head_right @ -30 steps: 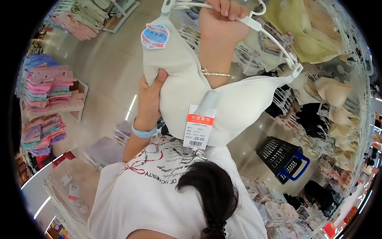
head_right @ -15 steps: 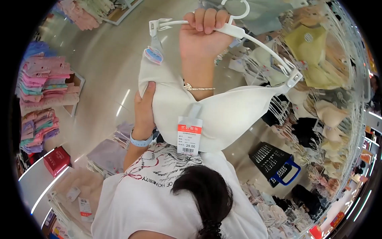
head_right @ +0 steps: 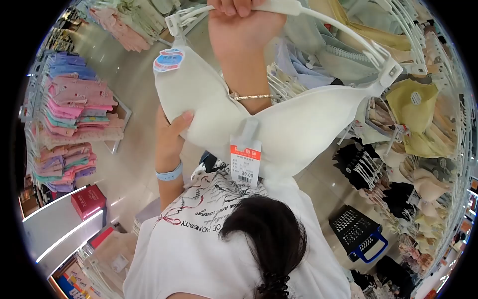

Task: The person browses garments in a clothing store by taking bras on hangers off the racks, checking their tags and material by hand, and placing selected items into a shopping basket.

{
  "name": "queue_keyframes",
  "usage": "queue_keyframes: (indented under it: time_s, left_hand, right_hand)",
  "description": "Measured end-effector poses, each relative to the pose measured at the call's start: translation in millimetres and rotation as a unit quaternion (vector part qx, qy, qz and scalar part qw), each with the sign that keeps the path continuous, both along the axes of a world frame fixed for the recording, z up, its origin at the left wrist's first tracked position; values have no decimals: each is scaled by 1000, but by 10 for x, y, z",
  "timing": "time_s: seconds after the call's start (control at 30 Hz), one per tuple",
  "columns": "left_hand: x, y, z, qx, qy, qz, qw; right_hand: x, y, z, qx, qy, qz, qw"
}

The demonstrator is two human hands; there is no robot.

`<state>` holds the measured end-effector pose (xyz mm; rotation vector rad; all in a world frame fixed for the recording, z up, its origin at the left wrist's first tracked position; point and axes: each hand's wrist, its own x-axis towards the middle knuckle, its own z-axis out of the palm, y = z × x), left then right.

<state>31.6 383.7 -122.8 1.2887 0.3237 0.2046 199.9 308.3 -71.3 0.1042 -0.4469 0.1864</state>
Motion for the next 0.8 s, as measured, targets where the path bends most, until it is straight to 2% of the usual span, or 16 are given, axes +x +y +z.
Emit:
queue_keyframes:
  time_s: [0.07,0.13,0.27,0.33,0.37,0.43,0.47,0.5,0.53,0.57,0.6,0.67,0.7,0.77,0.8]
  left_hand:
    - [152,83,15,24,-41,-20,999]
    - [347,161,17,-5,-169,37,985]
    - [631,479,174,63,-157,63,984]
    - [797,509,170,310,-240,114,913]
    - [854,542,159,306,-243,102,915]
    - [953,509,119,430,-305,85,846]
    - [908,473,65,313,-238,-14,919]
    - [836,475,15,190,-161,-115,962]
    - [835,537,1,128,-95,-235,959]
    - [862,604,5,67,-26,-349,934]
    - [903,675,27,67,-29,-366,928]
    - [959,826,73,-42,92,-389,916]
    - [987,907,106,-44,93,-401,910]
    - [1067,1081,224,-126,27,-320,939]
    - [1089,1096,312,-110,-11,-247,963]
  right_hand:
    - [88,42,52,0,-29,5,1000]
    - [183,26,68,-11,-38,-9,999]
    - [256,73,147,-4,-61,-2,998]
    - [244,43,151,17,-55,4,998]
    - [239,82,166,42,-54,19,997]
    - [212,144,231,62,-20,-2,998]
    - [218,176,259,85,13,-8,996]
    - [248,203,262,84,12,-28,996]
    - [288,227,249,36,4,-89,995]
    - [338,249,227,-13,-4,-148,989]
    - [410,258,161,-12,-5,-166,986]
    - [487,255,-73,-116,-48,-196,972]
    - [452,263,-172,-120,-44,-209,969]
    - [361,284,-389,-291,-6,-223,930]
    - [263,277,-504,-311,2,-177,934]
